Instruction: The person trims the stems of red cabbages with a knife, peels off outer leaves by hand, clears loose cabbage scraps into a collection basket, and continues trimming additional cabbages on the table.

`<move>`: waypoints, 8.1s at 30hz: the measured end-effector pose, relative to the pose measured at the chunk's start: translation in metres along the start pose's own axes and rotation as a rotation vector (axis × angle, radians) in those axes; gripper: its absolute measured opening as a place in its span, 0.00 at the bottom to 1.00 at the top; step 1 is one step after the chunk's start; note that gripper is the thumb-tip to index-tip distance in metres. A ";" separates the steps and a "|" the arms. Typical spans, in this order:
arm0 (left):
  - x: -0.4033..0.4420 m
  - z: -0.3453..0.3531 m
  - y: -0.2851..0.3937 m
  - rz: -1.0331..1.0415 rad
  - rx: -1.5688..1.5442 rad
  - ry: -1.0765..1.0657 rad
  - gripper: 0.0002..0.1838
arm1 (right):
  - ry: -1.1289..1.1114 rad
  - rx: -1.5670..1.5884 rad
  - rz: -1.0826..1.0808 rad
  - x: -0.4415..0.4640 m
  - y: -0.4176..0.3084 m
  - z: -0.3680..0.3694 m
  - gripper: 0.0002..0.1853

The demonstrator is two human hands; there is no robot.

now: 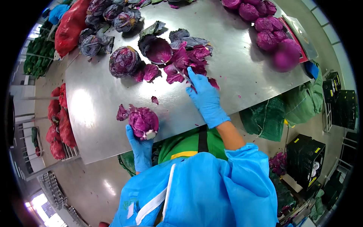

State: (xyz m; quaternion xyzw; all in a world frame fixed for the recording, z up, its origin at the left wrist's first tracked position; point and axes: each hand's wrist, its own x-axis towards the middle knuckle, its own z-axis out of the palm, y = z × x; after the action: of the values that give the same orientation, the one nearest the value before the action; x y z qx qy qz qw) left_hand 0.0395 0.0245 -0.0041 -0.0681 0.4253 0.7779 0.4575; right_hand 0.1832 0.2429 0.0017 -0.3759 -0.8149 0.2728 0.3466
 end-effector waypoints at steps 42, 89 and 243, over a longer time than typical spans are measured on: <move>0.041 0.023 -0.006 0.470 1.410 -0.142 0.60 | -0.409 0.144 -0.029 -0.064 -0.030 0.022 0.10; 0.002 0.020 0.004 0.260 0.900 -0.275 0.60 | -0.407 0.495 0.232 -0.025 -0.022 0.067 0.16; 0.025 0.038 0.023 0.406 1.847 -0.136 0.48 | -0.441 0.421 0.096 -0.042 -0.034 0.080 0.26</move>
State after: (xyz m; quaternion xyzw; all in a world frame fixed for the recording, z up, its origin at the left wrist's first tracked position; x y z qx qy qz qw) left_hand 0.0179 0.0628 0.0213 0.4416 0.8488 0.2008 0.2103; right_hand 0.1275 0.1756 -0.0382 -0.2657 -0.7773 0.5269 0.2182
